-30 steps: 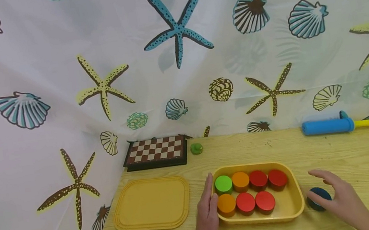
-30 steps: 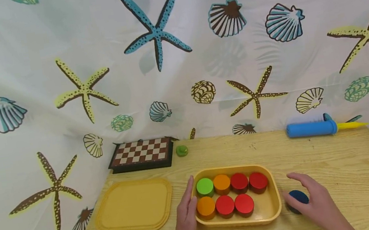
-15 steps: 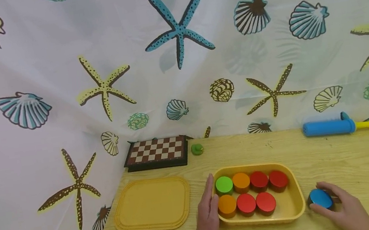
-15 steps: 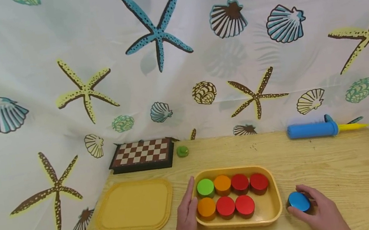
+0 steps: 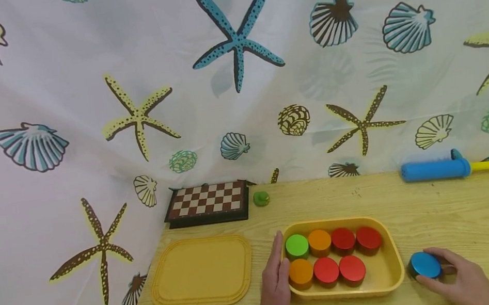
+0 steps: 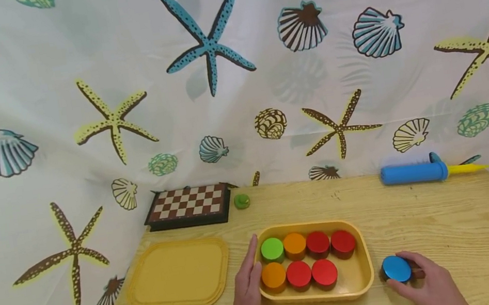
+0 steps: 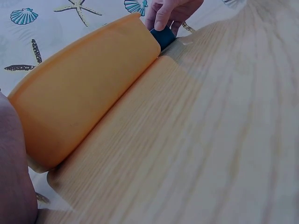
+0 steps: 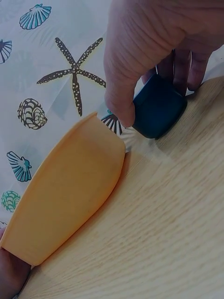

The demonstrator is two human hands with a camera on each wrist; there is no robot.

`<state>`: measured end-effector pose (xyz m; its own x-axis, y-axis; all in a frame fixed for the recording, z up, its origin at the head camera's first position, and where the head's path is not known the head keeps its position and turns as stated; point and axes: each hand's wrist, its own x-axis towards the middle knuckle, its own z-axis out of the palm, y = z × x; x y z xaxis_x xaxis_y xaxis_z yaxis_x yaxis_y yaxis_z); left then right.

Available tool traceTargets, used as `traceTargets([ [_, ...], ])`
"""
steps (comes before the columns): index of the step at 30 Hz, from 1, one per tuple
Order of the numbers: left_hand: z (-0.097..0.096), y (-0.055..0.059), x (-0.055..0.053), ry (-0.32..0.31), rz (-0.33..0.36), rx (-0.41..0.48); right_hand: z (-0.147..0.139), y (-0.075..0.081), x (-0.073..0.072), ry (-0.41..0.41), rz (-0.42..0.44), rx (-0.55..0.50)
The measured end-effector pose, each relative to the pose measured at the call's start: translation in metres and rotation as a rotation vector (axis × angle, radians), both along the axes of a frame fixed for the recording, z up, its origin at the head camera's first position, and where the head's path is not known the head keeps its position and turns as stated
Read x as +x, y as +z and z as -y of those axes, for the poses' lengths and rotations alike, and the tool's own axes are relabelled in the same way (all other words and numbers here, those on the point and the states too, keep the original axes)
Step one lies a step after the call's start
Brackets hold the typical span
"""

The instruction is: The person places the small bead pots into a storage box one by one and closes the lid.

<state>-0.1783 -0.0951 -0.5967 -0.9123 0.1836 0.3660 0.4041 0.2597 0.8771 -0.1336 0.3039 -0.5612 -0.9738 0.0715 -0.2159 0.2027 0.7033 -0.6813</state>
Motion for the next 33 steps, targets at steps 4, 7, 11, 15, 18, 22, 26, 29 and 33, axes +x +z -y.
traceTargets([
  [4, 0.000, 0.000, -0.002, 0.003, -0.004, -0.003, -0.001, 0.002, 0.000, -0.012, -0.029, -0.006],
  [7, 0.000, 0.001, -0.003, 0.008, -0.013, -0.005, 0.000, 0.004, 0.000, -0.026, -0.058, -0.005],
  [11, 0.000, 0.002, -0.002, 0.013, -0.017, -0.004, 0.003, 0.007, 0.001, -0.051, -0.077, -0.001],
  [15, 0.001, 0.002, -0.001, 0.011, -0.013, 0.002, 0.007, 0.012, 0.003, -0.076, -0.083, -0.009],
  [18, 0.001, 0.001, -0.001, 0.014, -0.013, 0.001, 0.011, 0.016, 0.005, -0.090, -0.107, -0.010],
  [22, 0.001, 0.001, 0.000, 0.013, -0.013, 0.002, 0.019, 0.023, 0.009, -0.092, -0.204, -0.005],
  [26, 0.001, -0.001, 0.000, 0.008, -0.018, 0.004, 0.028, 0.031, 0.010, -0.068, -0.366, 0.009],
  [29, 0.001, -0.001, 0.000, 0.009, -0.030, 0.004, 0.032, 0.037, 0.010, -0.059, -0.444, 0.008],
  [33, 0.001, 0.000, 0.001, 0.009, -0.029, 0.002, 0.038, 0.046, 0.009, -0.043, -0.459, -0.010],
])
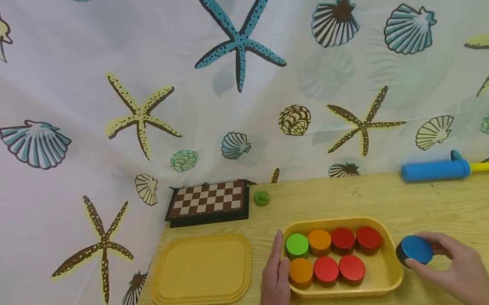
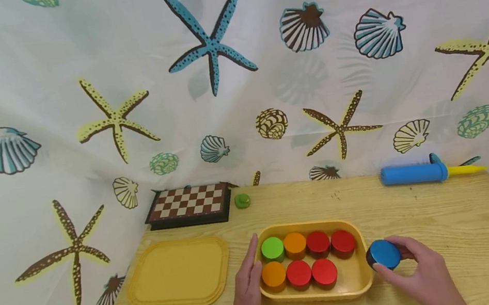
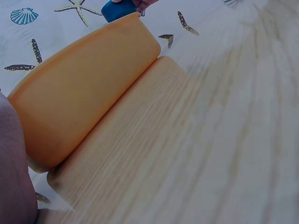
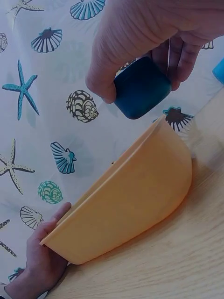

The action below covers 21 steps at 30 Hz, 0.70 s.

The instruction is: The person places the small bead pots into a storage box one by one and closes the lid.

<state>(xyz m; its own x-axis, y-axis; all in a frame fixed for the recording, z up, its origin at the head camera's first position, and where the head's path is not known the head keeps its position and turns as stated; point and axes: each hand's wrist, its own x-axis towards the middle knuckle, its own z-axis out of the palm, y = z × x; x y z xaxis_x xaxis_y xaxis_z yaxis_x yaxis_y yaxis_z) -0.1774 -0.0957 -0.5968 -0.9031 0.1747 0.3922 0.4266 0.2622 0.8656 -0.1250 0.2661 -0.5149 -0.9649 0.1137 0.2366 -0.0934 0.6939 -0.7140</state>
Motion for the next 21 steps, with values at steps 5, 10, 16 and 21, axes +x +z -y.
traceTargets([
  [5, 0.000, 0.001, 0.001, 0.002, 0.014, 0.000, 0.010, 0.006, -0.004, 0.091, -0.062, 0.011],
  [10, 0.000, 0.001, 0.001, -0.003, 0.026, 0.011, 0.020, 0.002, -0.009, 0.200, -0.131, 0.016],
  [16, 0.000, 0.000, 0.001, -0.001, 0.020, 0.009, 0.027, -0.007, -0.016, 0.338, -0.189, 0.046],
  [21, 0.001, 0.000, 0.001, -0.003, 0.028, 0.006, 0.032, -0.007, -0.020, 0.390, -0.144, 0.138],
])
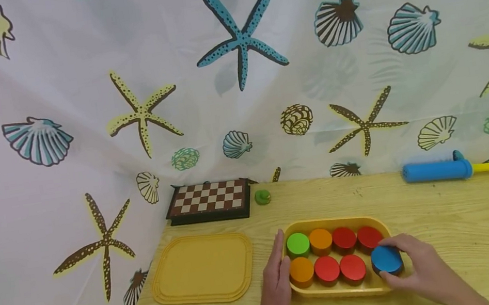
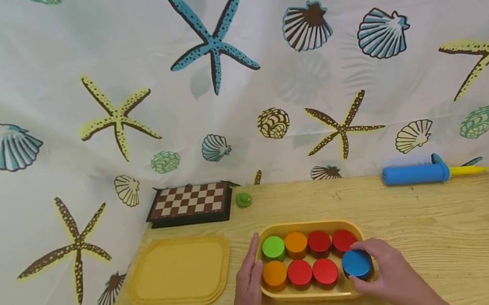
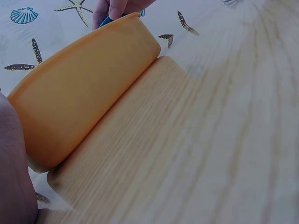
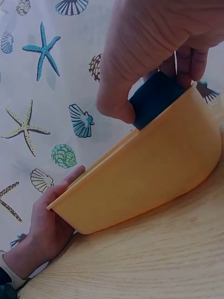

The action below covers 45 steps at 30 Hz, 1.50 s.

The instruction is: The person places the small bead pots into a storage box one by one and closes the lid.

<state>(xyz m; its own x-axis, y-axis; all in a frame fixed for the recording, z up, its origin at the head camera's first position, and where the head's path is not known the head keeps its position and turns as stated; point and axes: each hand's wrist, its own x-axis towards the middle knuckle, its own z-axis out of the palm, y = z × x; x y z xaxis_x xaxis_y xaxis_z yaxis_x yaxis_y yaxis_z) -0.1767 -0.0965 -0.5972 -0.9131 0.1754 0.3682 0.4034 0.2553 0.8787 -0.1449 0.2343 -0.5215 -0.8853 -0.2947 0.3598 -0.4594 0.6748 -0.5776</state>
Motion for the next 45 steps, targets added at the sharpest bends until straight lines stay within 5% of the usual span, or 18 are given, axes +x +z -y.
traceTargets([
  [12, 0.000, -0.002, -0.001, -0.003, 0.015, -0.001, 0.008, 0.018, -0.012, 0.095, 0.154, 0.264],
  [32, -0.001, 0.002, 0.001, 0.000, 0.002, -0.003, 0.006, 0.020, -0.021, 0.148, 0.262, 0.269],
  [41, -0.001, 0.002, 0.000, 0.002, -0.001, -0.004, 0.006, 0.022, -0.012, 0.065, 0.188, 0.197],
  [45, 0.000, 0.003, 0.001, 0.010, 0.020, -0.002, 0.009, 0.020, -0.006, -0.012, 0.025, 0.101],
])
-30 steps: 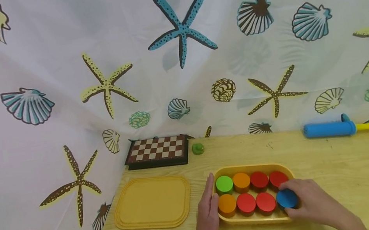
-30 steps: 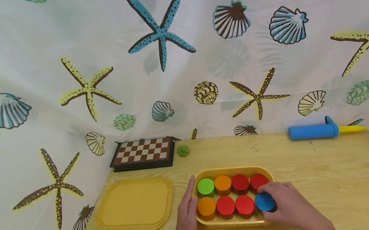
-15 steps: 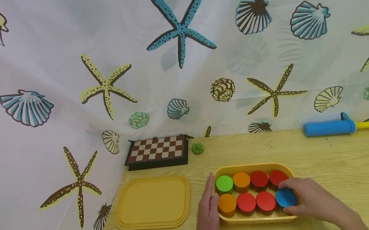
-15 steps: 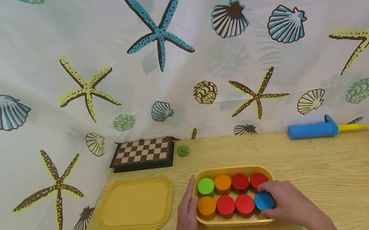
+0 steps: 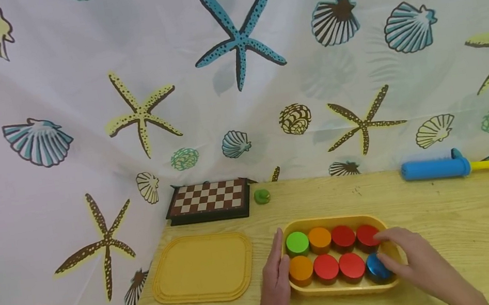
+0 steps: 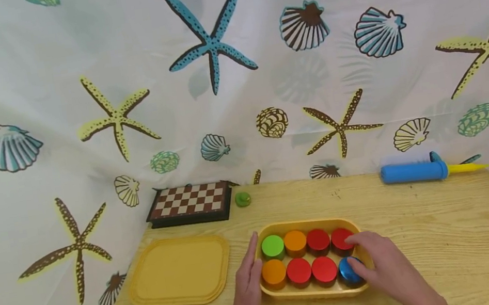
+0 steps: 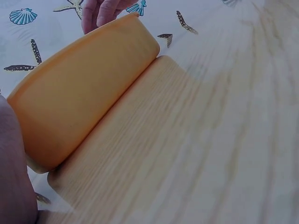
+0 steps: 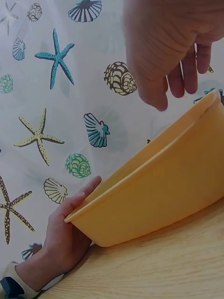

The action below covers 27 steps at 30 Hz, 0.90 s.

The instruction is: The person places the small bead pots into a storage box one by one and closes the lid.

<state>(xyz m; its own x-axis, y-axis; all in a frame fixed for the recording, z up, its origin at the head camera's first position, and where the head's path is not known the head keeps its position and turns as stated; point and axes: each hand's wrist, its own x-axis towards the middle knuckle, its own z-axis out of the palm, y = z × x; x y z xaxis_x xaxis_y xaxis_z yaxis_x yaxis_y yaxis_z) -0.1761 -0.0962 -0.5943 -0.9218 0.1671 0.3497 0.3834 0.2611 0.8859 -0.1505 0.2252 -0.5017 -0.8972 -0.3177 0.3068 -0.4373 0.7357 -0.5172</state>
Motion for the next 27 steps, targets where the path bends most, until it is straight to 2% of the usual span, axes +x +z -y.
traceTargets([
  [4, 0.002, 0.004, 0.003, 0.031, 0.024, 0.020, 0.006, -0.001, 0.005, -0.013, -0.205, -0.107],
  [7, 0.009, 0.010, 0.007, 0.070, 0.009, 0.037, 0.015, 0.000, 0.010, 0.021, -0.269, -0.216],
  [11, 0.030, 0.020, 0.012, 0.149, -0.035, 0.066, 0.041, -0.002, 0.016, 0.136, -0.375, -0.401],
  [13, 0.045, 0.026, 0.012, 0.198, -0.062, 0.084, 0.059, -0.003, 0.018, 0.207, -0.460, -0.485],
  [14, 0.053, 0.028, 0.013, 0.221, -0.077, 0.091, 0.068, -0.004, 0.019, 0.241, -0.512, -0.516],
  [17, 0.081, 0.033, 0.011, 0.310, -0.121, 0.103, 0.096, -0.001, 0.025, 0.329, -0.593, -0.585],
  [19, 0.100, 0.034, 0.010, 0.385, -0.136, 0.097, 0.113, -0.004, 0.030, 0.381, -0.616, -0.600],
  [21, 0.120, 0.033, 0.008, 0.463, -0.130, 0.085, 0.128, -0.013, 0.039, 0.402, -0.581, -0.589],
  [25, 0.157, 0.026, 0.007, 0.580, -0.115, 0.072, 0.155, -0.049, 0.053, 0.443, -0.511, -0.496],
  [27, 0.175, 0.021, 0.009, 0.637, -0.113, 0.075, 0.168, -0.067, 0.060, 0.505, -0.412, -0.470],
])
